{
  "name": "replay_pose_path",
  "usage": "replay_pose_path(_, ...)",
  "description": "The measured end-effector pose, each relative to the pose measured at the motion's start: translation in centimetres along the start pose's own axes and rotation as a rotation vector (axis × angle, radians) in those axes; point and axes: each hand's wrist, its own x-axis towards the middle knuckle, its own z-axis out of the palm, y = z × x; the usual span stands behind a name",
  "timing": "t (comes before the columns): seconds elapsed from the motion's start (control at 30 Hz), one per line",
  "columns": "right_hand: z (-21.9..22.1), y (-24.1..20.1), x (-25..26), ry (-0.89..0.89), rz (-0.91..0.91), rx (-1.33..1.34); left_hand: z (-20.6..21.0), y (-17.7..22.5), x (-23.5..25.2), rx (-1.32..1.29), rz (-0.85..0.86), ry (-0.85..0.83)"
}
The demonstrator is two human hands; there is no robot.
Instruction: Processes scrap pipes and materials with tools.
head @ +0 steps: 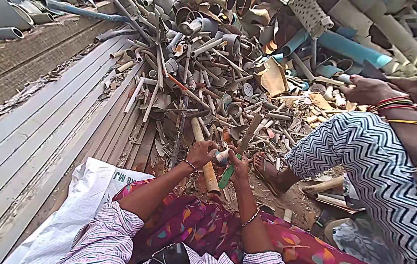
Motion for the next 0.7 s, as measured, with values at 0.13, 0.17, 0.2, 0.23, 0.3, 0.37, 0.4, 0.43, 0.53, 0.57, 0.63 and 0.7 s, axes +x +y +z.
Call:
replay_pose_path(0.13,0.05,-0.08,-0.09,-0.003,-0.004,-0.002,0.21,-0.03,-0.06,-0.004,0.017,0.000)
replay_pose_path(0.17,0.04,-0.07,-0.11,-0.006,-0.006,-0.005,0.26,0.00,-0.13,-0.025,0.027,0.003)
replay_pose_path(0.2,0.02,-0.05,-0.12,-0.009,-0.008,-0.009,0.27,0.02,-0.20,-0.046,0.041,0.003)
replay_pose_path(0.23,0.00,-0.01,-0.12,-0.011,-0.009,-0.012,0.30,0.03,-0.25,-0.068,0.052,0.009)
replay_pose_path(0.3,0.00,0.01,-0.13,-0.012,-0.006,-0.010,0.27,0.11,-0.35,-0.090,0.039,0.020)
replay_pose_path(0.37,0.10,-0.04,-0.17,-0.017,-0.012,-0.009,0.12,0.12,-0.39,-0.086,0.015,0.018)
replay_pose_path(0.4,0.13,-0.05,-0.17,-0.021,-0.016,-0.009,0.03,0.11,-0.39,-0.081,0.008,0.010)
replay_pose_path(0.43,0.14,-0.04,-0.16,-0.026,-0.019,-0.011,-0.05,0.10,-0.40,-0.073,0.005,0.004)
replay_pose_path(0.53,0.04,0.14,-0.06,-0.039,-0.017,-0.015,0.02,0.10,-0.45,-0.035,0.024,0.064)
replay_pose_path(0.57,-0.01,0.22,-0.05,-0.047,-0.017,-0.012,-0.01,0.18,-0.49,-0.027,0.024,0.079)
replay_pose_path(0.63,-0.09,0.30,-0.04,-0.053,-0.015,-0.019,-0.06,0.22,-0.54,-0.048,0.026,0.072)
replay_pose_path(0.7,-0.06,0.26,0.01,-0.049,-0.011,-0.028,-0.12,0.03,-0.46,-0.066,0.046,0.015)
